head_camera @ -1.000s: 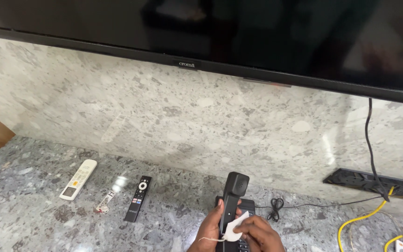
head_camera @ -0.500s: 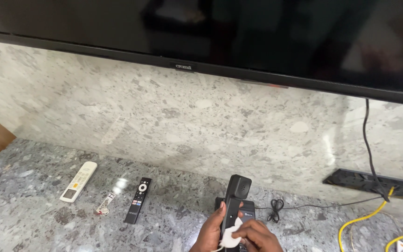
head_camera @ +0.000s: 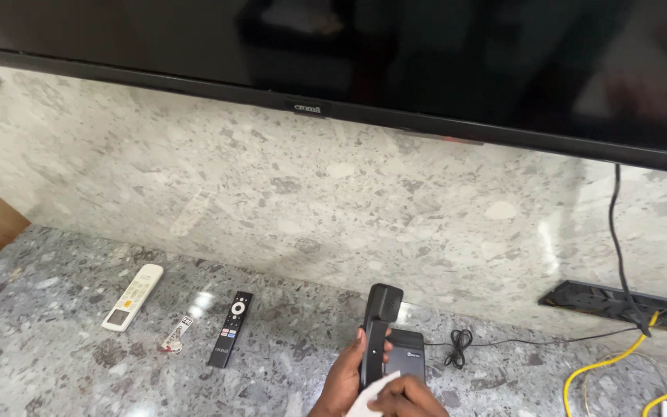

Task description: The person wipes a black telephone handset and its base with a white cloth on a marble countertop. Then the person wipes a black wall-mounted switchboard and a white power adapter with the same cloth.

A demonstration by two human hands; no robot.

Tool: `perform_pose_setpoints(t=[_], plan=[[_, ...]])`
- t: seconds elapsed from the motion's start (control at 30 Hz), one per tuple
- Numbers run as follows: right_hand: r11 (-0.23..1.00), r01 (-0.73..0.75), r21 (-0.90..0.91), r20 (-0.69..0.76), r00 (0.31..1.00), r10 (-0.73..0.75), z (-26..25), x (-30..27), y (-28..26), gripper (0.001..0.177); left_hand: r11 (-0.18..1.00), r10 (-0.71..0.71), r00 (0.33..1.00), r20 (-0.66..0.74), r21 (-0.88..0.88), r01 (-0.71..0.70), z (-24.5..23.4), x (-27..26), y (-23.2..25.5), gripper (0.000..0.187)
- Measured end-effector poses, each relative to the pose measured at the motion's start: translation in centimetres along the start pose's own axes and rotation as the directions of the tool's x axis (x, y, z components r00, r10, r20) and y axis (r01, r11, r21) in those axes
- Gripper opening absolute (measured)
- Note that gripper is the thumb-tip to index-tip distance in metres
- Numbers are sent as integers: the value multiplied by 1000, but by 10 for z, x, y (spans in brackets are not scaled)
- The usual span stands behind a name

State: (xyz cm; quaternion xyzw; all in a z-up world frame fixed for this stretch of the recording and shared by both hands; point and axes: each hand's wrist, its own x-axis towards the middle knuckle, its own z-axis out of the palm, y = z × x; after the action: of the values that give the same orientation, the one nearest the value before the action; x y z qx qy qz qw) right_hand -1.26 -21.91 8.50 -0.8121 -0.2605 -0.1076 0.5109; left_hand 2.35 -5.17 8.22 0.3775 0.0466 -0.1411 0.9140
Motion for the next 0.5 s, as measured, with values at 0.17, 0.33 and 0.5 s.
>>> perform_pose_setpoints(t=[0.17, 0.33, 0.5], plan=[[997, -30, 69, 20, 999, 28, 0, -16, 38, 15, 998, -47, 990, -131, -55, 40, 7, -12, 20, 61], [992, 4, 127, 8, 1000, -6, 5, -10, 28, 11, 997, -61, 991, -123, -54, 54, -8, -4, 4, 62], [926, -118, 359, 119, 990, 80, 64, -71, 169, 7, 997, -22, 973, -228, 65, 38, -23, 2, 0, 61]])
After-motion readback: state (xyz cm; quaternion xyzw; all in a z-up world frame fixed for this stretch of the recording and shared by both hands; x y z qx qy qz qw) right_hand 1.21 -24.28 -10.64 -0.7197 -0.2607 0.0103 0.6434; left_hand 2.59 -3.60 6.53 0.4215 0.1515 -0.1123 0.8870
